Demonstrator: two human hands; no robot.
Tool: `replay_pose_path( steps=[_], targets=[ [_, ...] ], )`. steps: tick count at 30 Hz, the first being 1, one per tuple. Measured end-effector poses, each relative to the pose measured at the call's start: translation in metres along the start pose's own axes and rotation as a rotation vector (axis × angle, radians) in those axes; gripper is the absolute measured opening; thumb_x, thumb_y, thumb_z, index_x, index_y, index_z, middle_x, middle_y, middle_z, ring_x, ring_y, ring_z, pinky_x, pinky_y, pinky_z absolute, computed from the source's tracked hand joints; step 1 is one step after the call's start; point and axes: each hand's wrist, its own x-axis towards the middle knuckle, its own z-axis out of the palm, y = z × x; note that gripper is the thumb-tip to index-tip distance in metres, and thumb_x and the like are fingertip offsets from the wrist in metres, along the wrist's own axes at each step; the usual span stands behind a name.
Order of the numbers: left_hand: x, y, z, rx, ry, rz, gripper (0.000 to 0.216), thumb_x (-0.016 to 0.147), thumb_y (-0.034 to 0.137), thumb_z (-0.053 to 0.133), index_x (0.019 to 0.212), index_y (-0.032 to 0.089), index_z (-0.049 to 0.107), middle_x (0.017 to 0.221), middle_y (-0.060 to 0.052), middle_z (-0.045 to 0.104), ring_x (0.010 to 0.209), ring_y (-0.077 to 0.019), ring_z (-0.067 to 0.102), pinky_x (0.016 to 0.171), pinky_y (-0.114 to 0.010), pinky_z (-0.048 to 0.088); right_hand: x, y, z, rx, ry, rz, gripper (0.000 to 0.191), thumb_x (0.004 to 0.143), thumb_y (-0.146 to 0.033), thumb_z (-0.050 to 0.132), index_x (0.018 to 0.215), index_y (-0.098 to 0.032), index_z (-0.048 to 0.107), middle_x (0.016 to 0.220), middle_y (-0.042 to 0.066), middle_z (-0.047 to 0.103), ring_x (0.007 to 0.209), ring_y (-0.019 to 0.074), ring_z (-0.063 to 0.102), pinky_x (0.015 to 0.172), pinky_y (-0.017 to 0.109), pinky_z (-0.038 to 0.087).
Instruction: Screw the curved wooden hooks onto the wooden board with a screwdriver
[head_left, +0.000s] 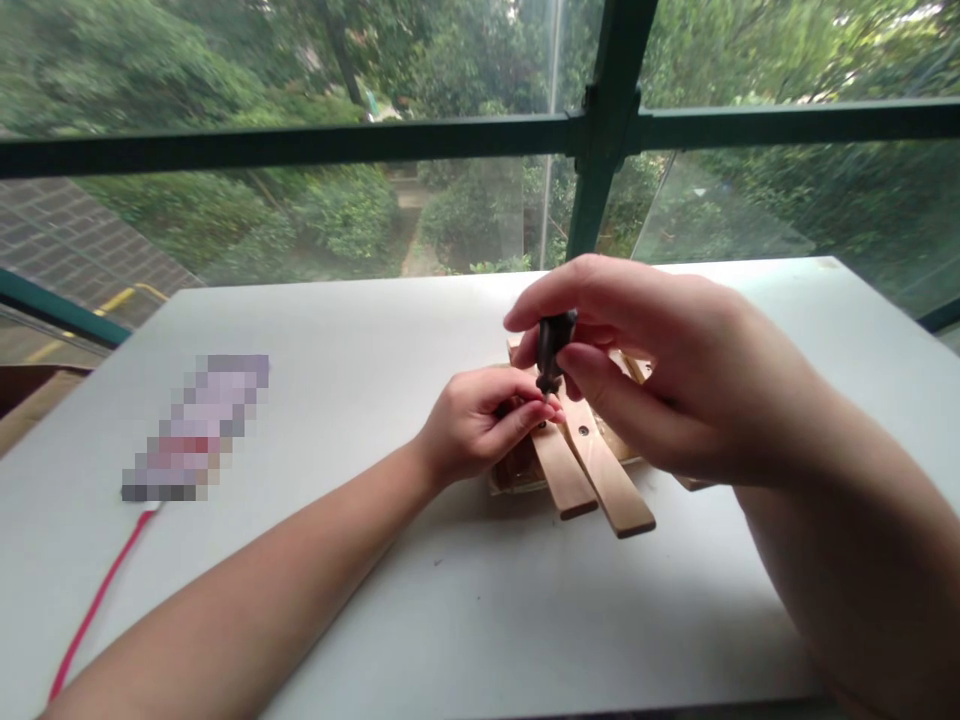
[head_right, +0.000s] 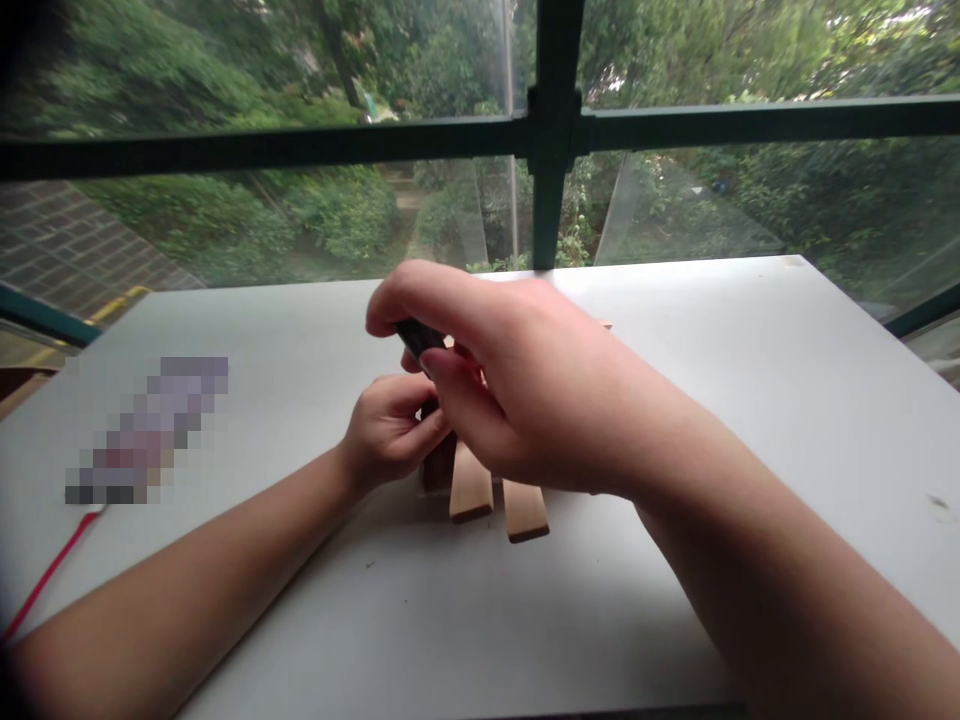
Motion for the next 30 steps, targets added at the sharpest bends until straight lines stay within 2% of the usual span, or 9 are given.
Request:
replay_pose_path(
  steps=[7,19,23,26,30],
  targets=[
    [-0.002,-0.003,0.000,0.007,-0.016,0.051,0.012,0.088,0.020,0.062,0.083,0.014,0.071,0.076,-0.004,0.074,0.068,-0.0108,0.067,0.064,-0.018,0.052,0.000,-0.001,0.003,-0.031,0.113,0.080,0.017,0.081,-0.021,0.065,0.098,-0.022,0.065,0.087,-0.002,0.069,0.076,0.0138,0.064,0.069,0.029,0.052],
    [-0.001,0.001,0.003,0.011,0.008,0.012,0.022,0.091,0.029,0.060,0.078,0.014,0.069,0.074,-0.005,0.074,0.069,-0.0125,0.067,0.065,-0.021,0.051,0.002,-0.003,0.005,-0.105,0.156,0.092,0.012,0.079,-0.023,0.069,0.086,-0.022,0.060,0.074,-0.004,0.062,0.064,0.0098,0.055,0.058,0.025,0.043],
    [-0.001,0.000,0.004,0.012,0.019,0.033,0.021,0.092,0.024,0.059,0.077,0.014,0.070,0.077,-0.006,0.074,0.074,-0.0128,0.068,0.069,-0.021,0.051,0.003,0.000,0.007,-0.125,0.172,0.087,0.014,0.079,-0.025,0.069,0.087,-0.022,0.057,0.072,-0.004,0.059,0.062,0.0104,0.053,0.056,0.026,0.042],
    [-0.001,0.000,0.004,0.008,0.014,0.045,0.018,0.091,0.022,0.059,0.080,0.014,0.071,0.079,-0.006,0.074,0.076,-0.0128,0.068,0.072,-0.021,0.051,0.004,0.001,0.010,-0.084,0.162,0.086,0.017,0.080,-0.025,0.067,0.093,-0.023,0.056,0.079,-0.002,0.061,0.065,0.0122,0.056,0.059,0.027,0.044],
    [-0.002,0.000,0.003,0.009,0.022,0.026,0.018,0.092,0.023,0.058,0.083,0.015,0.072,0.079,-0.006,0.074,0.075,-0.0132,0.067,0.072,-0.022,0.052,0.003,-0.001,0.006,0.077,0.052,0.046,0.039,0.077,-0.009,0.060,0.113,-0.022,0.056,0.102,0.001,0.067,0.080,0.0152,0.064,0.066,0.028,0.050]
  ],
)
